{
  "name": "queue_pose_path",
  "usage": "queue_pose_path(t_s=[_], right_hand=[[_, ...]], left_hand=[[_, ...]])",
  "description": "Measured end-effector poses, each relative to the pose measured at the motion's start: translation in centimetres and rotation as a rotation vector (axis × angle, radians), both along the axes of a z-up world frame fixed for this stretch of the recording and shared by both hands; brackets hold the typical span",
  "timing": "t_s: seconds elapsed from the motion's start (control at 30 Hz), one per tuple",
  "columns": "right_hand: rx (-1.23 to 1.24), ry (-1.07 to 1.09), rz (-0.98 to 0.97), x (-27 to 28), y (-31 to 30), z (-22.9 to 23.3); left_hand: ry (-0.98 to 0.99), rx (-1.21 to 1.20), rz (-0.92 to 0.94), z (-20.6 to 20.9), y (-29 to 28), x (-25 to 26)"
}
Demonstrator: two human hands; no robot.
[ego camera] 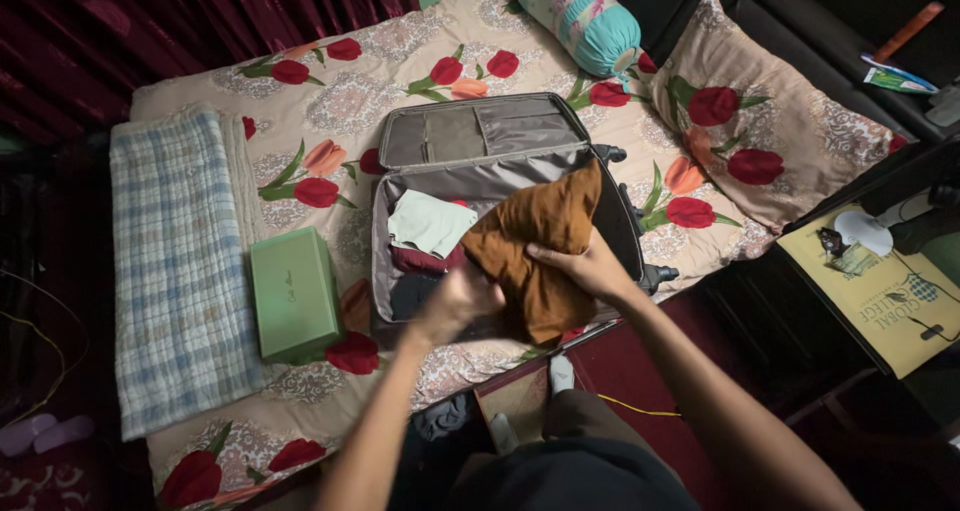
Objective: The person folds various clothing items, including shirts and pants, and places them into an open suitcase on a bed. The person repeatedly retrieves clothes from a nearby drawer, folds them, and arranges them inside the suitcase.
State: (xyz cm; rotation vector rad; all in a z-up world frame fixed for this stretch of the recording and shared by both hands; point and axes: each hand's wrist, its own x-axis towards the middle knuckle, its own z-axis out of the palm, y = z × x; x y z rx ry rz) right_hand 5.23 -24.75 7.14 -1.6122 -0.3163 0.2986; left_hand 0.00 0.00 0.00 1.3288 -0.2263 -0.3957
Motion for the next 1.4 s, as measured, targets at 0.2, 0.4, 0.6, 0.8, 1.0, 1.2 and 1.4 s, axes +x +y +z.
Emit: queue_pose_path(t_s=[0.2, 0.4, 0.6, 0.8, 1.0, 1.2, 1.4], right_hand=[[0.197, 0.069, -0.005, -0.7, 0.6, -2.8], [0.301, 0.322, -0.097, -0.6, 0.4, -2.9], [0.202, 0.589, -0.036, -0.5, -2.5, -7.1], [0.337, 0.806, 0.270, 0.1, -4.4, -15.9], [0.608, 1.181, 0.357, -1.2, -5.8, -18.7], [0.507, 0.744, 0.072, 1.3, -5.3, -13.6], [-0.192, 0.099, 0.052, 1.1, -1.4, -14.5]], left_hand=[[-0.109, -0.190, 0.062, -2.2, -6.2, -3.5], [-0.285, 0.250, 0.095, -3.1, -6.9, -4.0], [-1.154, 0.863, 0.380, -2.2, -6.0, -3.7], [-1.542, 0.866, 0.370, -0.7, -4.9, -3.0], [-1.386, 0.915, 0.476, -2.4, -5.4, -1.8], [-0.131, -0.078, 0.659, -3.4, -5.8, -1.9], [0.031, -0.135, 0.384, -6.2, -7.4, -1.5]])
